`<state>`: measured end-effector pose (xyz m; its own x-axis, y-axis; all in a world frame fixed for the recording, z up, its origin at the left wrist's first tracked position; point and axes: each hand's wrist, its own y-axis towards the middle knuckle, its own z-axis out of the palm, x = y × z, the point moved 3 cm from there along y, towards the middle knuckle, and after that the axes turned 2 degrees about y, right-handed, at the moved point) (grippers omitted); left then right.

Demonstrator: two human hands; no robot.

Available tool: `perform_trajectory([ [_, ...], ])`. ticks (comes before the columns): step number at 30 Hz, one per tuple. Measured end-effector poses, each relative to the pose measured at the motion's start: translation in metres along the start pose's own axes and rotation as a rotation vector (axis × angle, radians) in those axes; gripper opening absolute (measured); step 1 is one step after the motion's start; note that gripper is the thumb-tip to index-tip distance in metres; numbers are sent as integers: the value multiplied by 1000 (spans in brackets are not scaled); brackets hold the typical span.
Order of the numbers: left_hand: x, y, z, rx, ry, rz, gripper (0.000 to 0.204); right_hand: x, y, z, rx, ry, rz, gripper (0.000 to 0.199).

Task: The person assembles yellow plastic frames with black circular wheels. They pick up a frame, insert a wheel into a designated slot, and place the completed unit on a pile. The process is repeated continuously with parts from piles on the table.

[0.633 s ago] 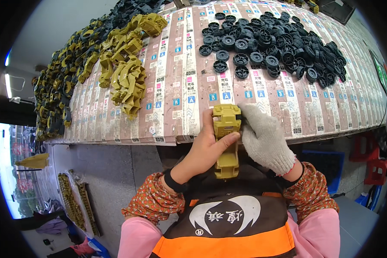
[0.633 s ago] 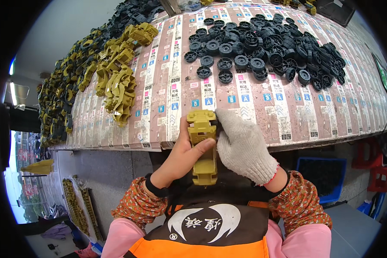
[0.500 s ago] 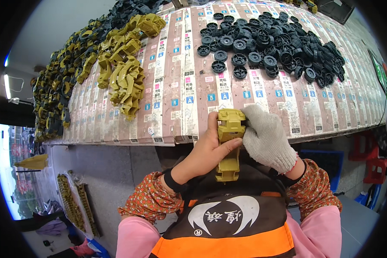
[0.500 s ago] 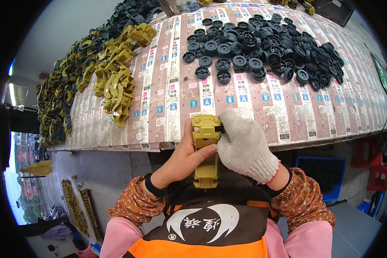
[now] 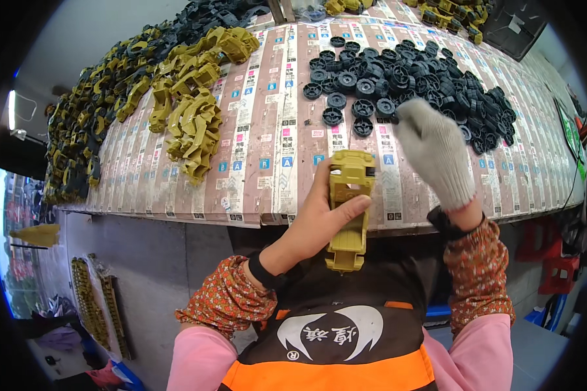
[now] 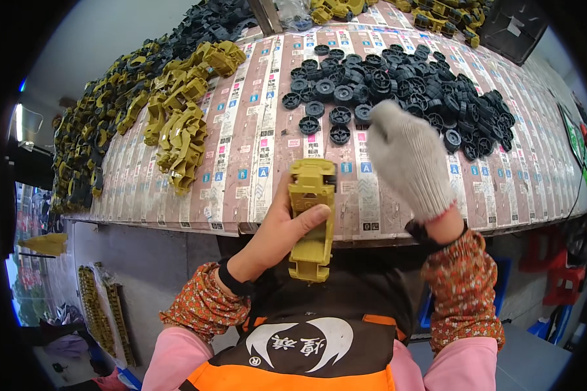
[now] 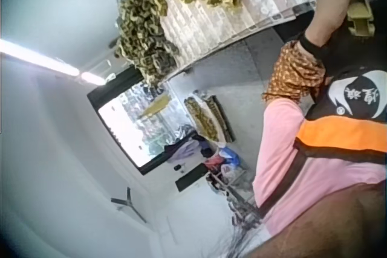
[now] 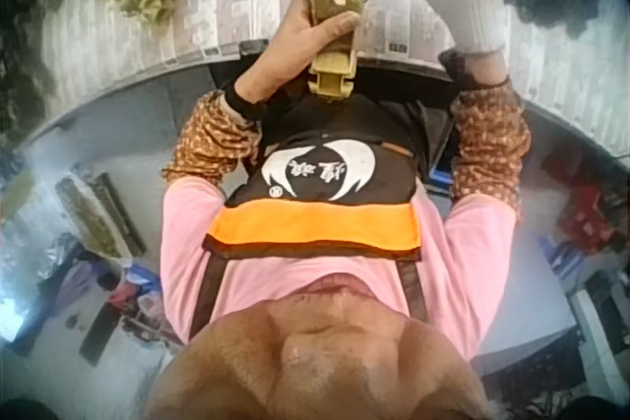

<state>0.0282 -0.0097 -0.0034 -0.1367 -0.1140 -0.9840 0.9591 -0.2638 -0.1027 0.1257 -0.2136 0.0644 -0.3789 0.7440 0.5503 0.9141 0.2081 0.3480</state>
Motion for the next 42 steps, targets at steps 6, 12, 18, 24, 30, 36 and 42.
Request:
perform_trajectory([
  [6,10,-4,-20,-134,-118,-32,61,-43,29,33,108,-502,-29,22],
  [12,16,-5,-34,-276,-239,-30,52,-27,25,18,-165,-400,-175,21],
  [18,16,-1,-42,-318,-531,-1,43,27,-32,20,259,630,172,30],
  [24,3,0,-38,-353,-523,64,48,55,-86,47,416,1057,482,35],
  [30,-8,-1,-27,-478,-319,186,44,55,-93,48,430,1036,561,32],
  [36,-5,-1,-24,-474,-347,206,41,50,-98,53,434,1020,582,32],
  [42,-1,-3,-20,-478,-329,205,41,50,-100,55,411,1068,607,31],
])
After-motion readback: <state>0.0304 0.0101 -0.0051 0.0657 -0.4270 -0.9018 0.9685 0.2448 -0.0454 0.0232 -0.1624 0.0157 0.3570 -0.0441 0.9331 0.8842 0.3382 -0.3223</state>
